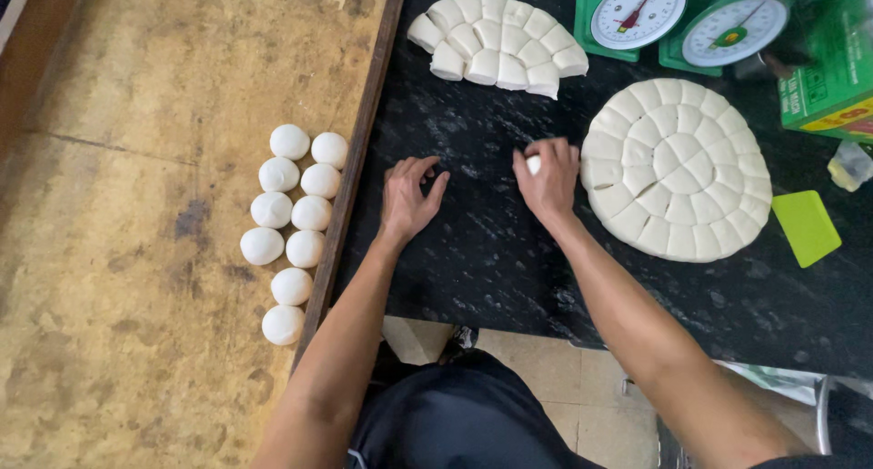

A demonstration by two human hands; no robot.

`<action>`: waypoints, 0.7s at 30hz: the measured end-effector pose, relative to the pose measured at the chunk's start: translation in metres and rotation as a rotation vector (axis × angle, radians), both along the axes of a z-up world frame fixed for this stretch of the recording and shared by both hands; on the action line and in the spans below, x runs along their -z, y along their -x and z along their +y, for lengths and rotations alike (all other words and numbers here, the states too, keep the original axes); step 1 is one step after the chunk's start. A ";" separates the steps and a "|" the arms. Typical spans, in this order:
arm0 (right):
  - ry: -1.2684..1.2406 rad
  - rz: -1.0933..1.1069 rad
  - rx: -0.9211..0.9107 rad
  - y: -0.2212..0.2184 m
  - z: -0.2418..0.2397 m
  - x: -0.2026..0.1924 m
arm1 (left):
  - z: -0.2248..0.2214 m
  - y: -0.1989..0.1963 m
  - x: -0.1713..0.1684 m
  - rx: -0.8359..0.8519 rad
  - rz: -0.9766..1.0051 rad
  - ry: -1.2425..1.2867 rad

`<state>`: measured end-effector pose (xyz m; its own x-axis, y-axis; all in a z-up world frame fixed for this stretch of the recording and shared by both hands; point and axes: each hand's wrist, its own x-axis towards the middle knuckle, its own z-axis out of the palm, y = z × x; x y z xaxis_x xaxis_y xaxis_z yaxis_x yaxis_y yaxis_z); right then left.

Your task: The person moves a wooden tray onto a counter, then picks up dough balls and places them onto a black countertop, arranging them beside large pre-cut dough pieces.

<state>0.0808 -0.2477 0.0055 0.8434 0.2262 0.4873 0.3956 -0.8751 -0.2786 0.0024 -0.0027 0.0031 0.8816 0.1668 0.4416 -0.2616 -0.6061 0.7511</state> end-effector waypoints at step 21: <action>-0.149 0.173 -0.042 -0.015 0.064 -0.004 | -0.001 0.002 -0.001 -0.010 0.025 -0.035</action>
